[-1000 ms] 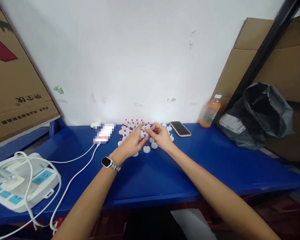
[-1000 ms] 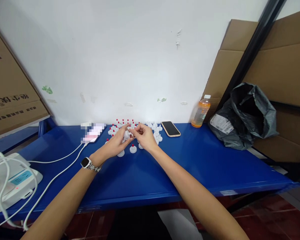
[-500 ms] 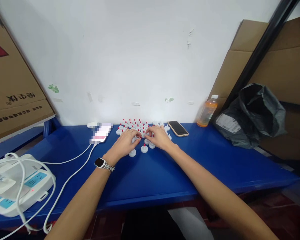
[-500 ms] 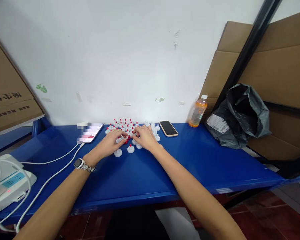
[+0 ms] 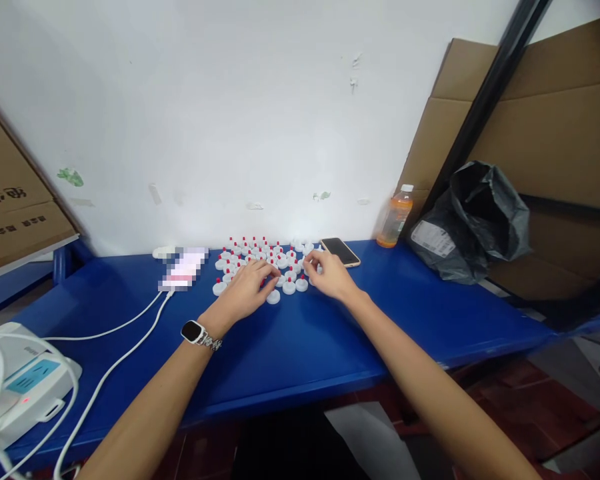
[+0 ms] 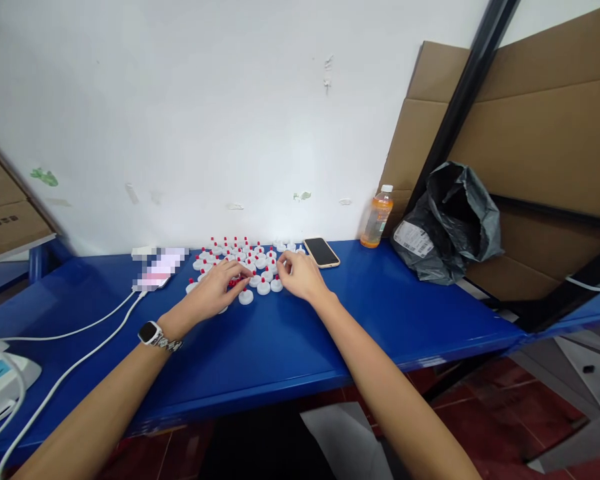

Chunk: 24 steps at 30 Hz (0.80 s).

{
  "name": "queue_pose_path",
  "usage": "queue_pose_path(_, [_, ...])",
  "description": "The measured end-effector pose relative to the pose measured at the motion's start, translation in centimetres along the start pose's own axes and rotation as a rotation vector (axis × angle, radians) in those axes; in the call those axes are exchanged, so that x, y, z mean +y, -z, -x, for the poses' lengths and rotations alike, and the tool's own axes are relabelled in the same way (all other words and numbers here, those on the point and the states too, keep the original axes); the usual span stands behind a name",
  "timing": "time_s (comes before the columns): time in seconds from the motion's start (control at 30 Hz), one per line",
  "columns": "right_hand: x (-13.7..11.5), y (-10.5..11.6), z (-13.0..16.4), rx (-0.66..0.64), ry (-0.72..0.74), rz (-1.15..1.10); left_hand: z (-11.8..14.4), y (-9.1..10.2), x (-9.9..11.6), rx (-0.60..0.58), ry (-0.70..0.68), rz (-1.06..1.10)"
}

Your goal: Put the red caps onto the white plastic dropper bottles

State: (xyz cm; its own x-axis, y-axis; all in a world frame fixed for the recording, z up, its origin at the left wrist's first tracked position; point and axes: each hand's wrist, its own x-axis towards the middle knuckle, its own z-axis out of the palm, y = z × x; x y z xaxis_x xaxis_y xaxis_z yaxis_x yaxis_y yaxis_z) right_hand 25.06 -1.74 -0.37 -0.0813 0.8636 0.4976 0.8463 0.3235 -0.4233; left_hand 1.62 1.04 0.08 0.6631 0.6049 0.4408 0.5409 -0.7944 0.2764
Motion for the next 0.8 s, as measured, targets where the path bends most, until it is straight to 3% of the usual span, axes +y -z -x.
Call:
queue_pose_path(0.1, [1.0, 0.3, -0.5, 0.034, -0.089, 0.072, 0.0, 0.0, 0.2, -0.005, -0.003, 0.009])
queue_pose_path(0.2, [1.7, 0.2, -0.4, -0.037, -0.152, 0.102, -0.1, -0.2, 0.4, -0.005, -0.015, 0.013])
queue_pose_path(0.37, [1.9, -0.2, 0.0, -0.081, -0.139, -0.034, -0.2, -0.4, 0.7, -0.005, -0.036, 0.012])
queue_pose_path(0.47, [1.0, -0.4, -0.2, 0.048, -0.123, -0.217, -0.1, -0.3, 0.9, 0.018, -0.026, 0.011])
queue_pose_path(0.57, [-0.7, -1.1, -0.5, 0.152, -0.114, -0.528, -0.1, -0.3, 1.4, 0.12, -0.012, 0.037])
queue_pose_path(0.7, [-3.3, -2.7, -1.0, 0.01, -0.047, -0.853, 0.1, -0.1, 1.0, 0.165, -0.013, 0.06])
queue_pose_path(0.8, [-4.4, -3.6, -1.5, -0.047, 0.006, -0.799, 0.6, 0.8, -0.3, 0.115, 0.036, 0.07])
